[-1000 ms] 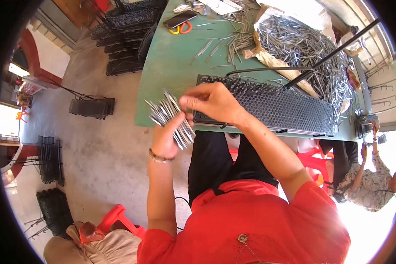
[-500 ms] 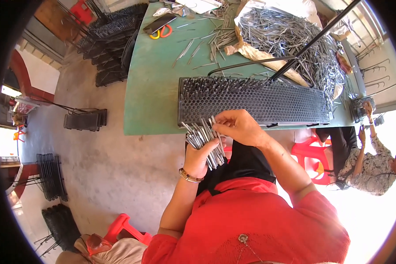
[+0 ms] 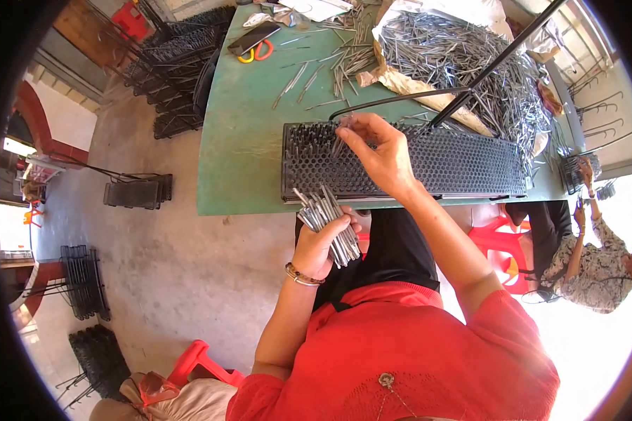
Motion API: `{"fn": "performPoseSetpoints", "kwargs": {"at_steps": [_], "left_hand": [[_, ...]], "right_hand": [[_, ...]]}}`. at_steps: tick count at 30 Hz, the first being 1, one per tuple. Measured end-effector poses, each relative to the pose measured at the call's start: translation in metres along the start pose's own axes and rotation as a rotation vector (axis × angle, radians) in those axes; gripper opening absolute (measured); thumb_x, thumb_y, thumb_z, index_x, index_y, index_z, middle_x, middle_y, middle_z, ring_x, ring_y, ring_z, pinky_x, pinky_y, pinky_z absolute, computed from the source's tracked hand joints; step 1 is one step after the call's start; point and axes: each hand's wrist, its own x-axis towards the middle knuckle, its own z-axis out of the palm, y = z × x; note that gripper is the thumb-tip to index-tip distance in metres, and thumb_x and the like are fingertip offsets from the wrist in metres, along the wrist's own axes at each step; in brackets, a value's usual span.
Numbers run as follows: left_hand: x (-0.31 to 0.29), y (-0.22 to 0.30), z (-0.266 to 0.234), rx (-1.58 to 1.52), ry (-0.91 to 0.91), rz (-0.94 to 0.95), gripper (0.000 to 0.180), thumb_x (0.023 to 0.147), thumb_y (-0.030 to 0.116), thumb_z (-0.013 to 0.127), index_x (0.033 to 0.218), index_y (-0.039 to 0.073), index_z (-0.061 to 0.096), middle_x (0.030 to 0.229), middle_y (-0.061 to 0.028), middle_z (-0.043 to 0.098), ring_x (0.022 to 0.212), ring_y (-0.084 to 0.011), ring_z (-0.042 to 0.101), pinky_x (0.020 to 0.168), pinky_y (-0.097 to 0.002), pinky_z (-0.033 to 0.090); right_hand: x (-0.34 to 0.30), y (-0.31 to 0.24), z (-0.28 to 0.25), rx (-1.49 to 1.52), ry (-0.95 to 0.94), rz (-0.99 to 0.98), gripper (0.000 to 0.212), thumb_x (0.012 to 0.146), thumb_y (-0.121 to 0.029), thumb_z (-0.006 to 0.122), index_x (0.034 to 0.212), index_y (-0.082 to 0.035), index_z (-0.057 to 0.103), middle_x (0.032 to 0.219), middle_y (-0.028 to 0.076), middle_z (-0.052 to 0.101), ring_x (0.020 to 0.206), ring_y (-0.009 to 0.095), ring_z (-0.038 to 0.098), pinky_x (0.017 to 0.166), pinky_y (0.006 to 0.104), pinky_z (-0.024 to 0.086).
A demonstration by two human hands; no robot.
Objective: Inserting small metal rods into a perforated metal grid plate.
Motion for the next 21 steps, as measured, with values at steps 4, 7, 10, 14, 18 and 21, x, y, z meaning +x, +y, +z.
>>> {"fn": "performPoseSetpoints", "kwargs": {"at_steps": [4, 7, 10, 14, 18, 21], "left_hand": [[0.008, -0.003, -0.006, 0.002, -0.046, -0.061, 0.022, 0.085, 0.006, 0.061, 0.105, 0.0, 0.058, 0.09, -0.0097, 0.064, 0.08, -0.0191, 0.065, 0.07, -0.0341, 0.056], [0.007, -0.005, -0.008, 0.001, -0.035, -0.046, 0.021, 0.085, 0.005, 0.061, 0.105, 0.0, 0.058, 0.091, -0.0114, 0.065, 0.079, -0.0195, 0.065, 0.07, -0.0344, 0.057], [0.006, -0.006, -0.01, -0.003, -0.013, -0.033, 0.023, 0.084, 0.006, 0.061, 0.106, 0.001, 0.057, 0.09, -0.012, 0.066, 0.078, -0.0201, 0.066, 0.068, -0.0337, 0.057], [0.002, -0.001, -0.005, 0.022, -0.001, -0.072, 0.025, 0.083, 0.008, 0.062, 0.107, 0.001, 0.057, 0.091, -0.0114, 0.066, 0.076, -0.0194, 0.066, 0.065, -0.032, 0.056], [0.003, -0.004, -0.01, 0.049, 0.006, -0.066, 0.026, 0.083, 0.009, 0.062, 0.108, 0.001, 0.057, 0.091, -0.0108, 0.066, 0.074, -0.0187, 0.066, 0.064, -0.031, 0.056], [0.001, -0.002, -0.007, 0.055, 0.006, -0.069, 0.026, 0.084, 0.008, 0.062, 0.109, 0.001, 0.057, 0.09, -0.0105, 0.066, 0.073, -0.0184, 0.065, 0.063, -0.0305, 0.055]], "right_hand": [[0.009, 0.016, 0.014, -0.079, 0.076, -0.161, 0.021, 0.083, -0.006, 0.067, 0.101, 0.0, 0.061, 0.086, 0.006, 0.067, 0.08, 0.011, 0.063, 0.073, 0.0259, 0.05], [0.008, 0.02, 0.016, -0.152, 0.092, -0.179, 0.021, 0.082, -0.005, 0.068, 0.101, -0.001, 0.061, 0.085, 0.009, 0.067, 0.077, 0.013, 0.064, 0.071, 0.027, 0.05], [0.004, 0.015, 0.015, -0.203, 0.088, -0.241, 0.02, 0.081, -0.005, 0.068, 0.1, -0.001, 0.061, 0.085, 0.011, 0.067, 0.076, 0.015, 0.065, 0.071, 0.0278, 0.051], [0.0, 0.021, 0.016, -0.215, 0.059, -0.258, 0.021, 0.081, -0.005, 0.067, 0.101, -0.002, 0.061, 0.086, 0.012, 0.067, 0.075, 0.017, 0.065, 0.07, 0.029, 0.052], [0.003, 0.021, 0.014, -0.409, 0.037, -0.472, 0.028, 0.079, -0.004, 0.068, 0.106, -0.004, 0.061, 0.085, 0.01, 0.066, 0.074, 0.022, 0.062, 0.07, 0.0333, 0.05], [0.004, 0.019, 0.013, -0.527, 0.006, -0.589, 0.031, 0.078, -0.005, 0.068, 0.108, -0.006, 0.062, 0.083, 0.008, 0.064, 0.075, 0.024, 0.06, 0.072, 0.0355, 0.046]]}}
